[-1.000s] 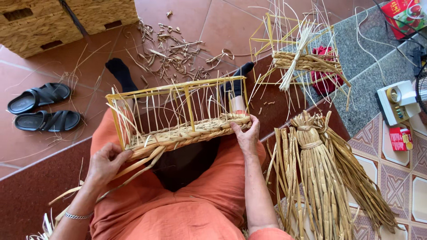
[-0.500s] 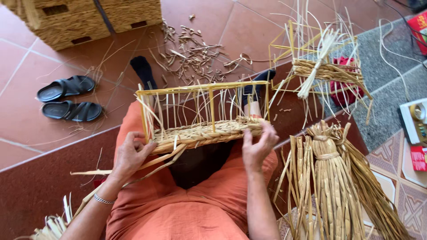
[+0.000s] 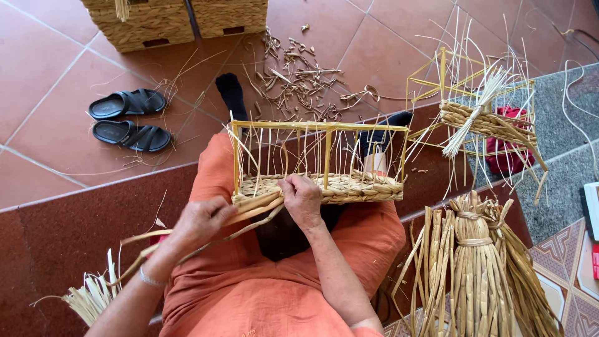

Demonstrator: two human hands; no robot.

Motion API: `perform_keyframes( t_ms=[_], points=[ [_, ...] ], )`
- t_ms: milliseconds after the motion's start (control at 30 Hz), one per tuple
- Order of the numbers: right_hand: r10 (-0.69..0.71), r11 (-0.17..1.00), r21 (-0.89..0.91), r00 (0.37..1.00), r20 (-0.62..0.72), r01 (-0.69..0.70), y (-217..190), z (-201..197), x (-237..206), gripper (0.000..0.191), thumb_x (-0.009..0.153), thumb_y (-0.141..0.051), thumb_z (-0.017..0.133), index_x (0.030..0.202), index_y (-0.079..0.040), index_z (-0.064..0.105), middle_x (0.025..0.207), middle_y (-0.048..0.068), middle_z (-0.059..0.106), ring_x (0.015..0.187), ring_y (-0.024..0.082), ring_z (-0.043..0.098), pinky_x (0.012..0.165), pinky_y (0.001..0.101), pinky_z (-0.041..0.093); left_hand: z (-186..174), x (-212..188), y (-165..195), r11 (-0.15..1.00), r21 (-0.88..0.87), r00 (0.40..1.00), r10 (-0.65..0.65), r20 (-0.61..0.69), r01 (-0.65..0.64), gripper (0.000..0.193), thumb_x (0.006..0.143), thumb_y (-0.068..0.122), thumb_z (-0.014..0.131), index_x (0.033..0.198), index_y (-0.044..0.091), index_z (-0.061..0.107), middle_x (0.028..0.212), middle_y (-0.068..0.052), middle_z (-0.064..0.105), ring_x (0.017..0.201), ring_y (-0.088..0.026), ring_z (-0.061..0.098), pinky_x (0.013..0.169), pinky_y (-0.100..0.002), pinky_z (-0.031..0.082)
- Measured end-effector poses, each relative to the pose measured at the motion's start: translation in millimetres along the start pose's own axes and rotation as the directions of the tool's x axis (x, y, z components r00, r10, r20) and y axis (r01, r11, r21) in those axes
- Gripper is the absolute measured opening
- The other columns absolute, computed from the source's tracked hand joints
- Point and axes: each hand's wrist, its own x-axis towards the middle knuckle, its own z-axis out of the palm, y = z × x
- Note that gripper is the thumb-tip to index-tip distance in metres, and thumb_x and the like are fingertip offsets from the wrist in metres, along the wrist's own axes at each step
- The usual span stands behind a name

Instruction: The person sits on the floor weaving a basket, threading and tightening dried palm strips around a bamboo frame on their lap. They weave strips along the sides, pull them taut, and reach for new strips from bundles beside them as they build up the basket walls.

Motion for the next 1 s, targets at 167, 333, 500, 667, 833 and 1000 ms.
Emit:
perform_keyframes(
  t_ms=[167, 333, 500, 667, 833, 1000],
  points=[
    [-0.128, 0.992, 0.002, 0.989, -0.073, 0.128, 1, 3, 0, 0.014, 0.085, -0.015, 0.080, 0.092, -0.007, 0.071, 0.076, 0.003, 0.068, 0.068, 0.020, 0.067, 0.062, 0.0371, 0.054, -9, 14, 1, 0.916, 0.287, 0.896, 0.357, -0.263, -0.281, 0.020, 0.083, 0.031, 0.077, 0.089, 0.012, 0.072, 0.082, -0.007, 0.070, 0.080, -0.029, 0.066, 0.072, -0.042, 0.051],
    [-0.306, 0.928, -0.243, 0.950, -0.060, 0.283, -8, 13, 0, 0.024, 0.091, -0.002, 0.072, 0.115, -0.001, 0.070, 0.097, 0.010, 0.062, 0.065, 0.020, 0.064, 0.050, 0.0292, 0.052, 9, -15, 7, 0.745, 0.523, 0.774, 0.591, -0.228, -0.414, 0.022, 0.090, 0.030, 0.077, 0.094, 0.010, 0.069, 0.095, -0.005, 0.064, 0.091, -0.023, 0.057, 0.081, -0.039, 0.043],
    [-0.346, 0.917, -0.162, 0.929, 0.133, 0.365, -1, 13, -3, 0.020, 0.096, 0.007, 0.062, 0.108, -0.007, 0.070, 0.101, 0.007, 0.068, 0.070, 0.019, 0.069, 0.057, 0.0308, 0.055, 33, -30, 5, 0.734, 0.577, 0.888, 0.459, -0.034, -0.357, 0.054, 0.076, 0.049, 0.077, 0.103, 0.004, 0.062, 0.102, -0.012, 0.060, 0.099, -0.030, 0.054, 0.087, -0.044, 0.041],
    [-0.193, 0.966, 0.216, 0.955, 0.225, 0.144, 0, -10, 1, 0.020, 0.096, -0.002, 0.067, 0.115, -0.008, 0.072, 0.101, 0.005, 0.076, 0.086, 0.019, 0.075, 0.076, 0.0328, 0.061, 33, -22, -7, 0.901, 0.389, 0.980, 0.198, 0.030, -0.194, 0.033, 0.088, 0.037, 0.073, 0.104, 0.012, 0.059, 0.092, -0.009, 0.069, 0.092, -0.029, 0.068, 0.081, -0.044, 0.051],
    [-0.247, 0.921, 0.389, 0.825, 0.508, 0.037, -1, -47, 15, 0.034, 0.087, -0.004, 0.073, 0.120, -0.008, 0.072, 0.106, 0.012, 0.074, 0.090, 0.026, 0.071, 0.081, 0.0347, 0.058, 2, -23, 0, 0.933, 0.224, 0.959, 0.283, 0.035, -0.283, 0.037, 0.082, 0.032, 0.078, 0.108, 0.011, 0.064, 0.079, -0.012, 0.071, 0.075, -0.034, 0.069, 0.066, -0.048, 0.053],
    [-0.367, 0.913, 0.326, 0.839, 0.401, 0.244, -12, -44, 9, 0.029, 0.084, -0.006, 0.076, 0.113, -0.007, 0.072, 0.102, 0.012, 0.074, 0.095, 0.027, 0.070, 0.085, 0.0359, 0.055, -23, -2, 42, 0.703, 0.576, 0.828, 0.556, -0.078, -0.418, 0.014, 0.084, 0.011, 0.073, 0.097, 0.013, 0.074, 0.083, -0.003, 0.069, 0.087, -0.025, 0.064, 0.077, -0.041, 0.047]
  ],
)
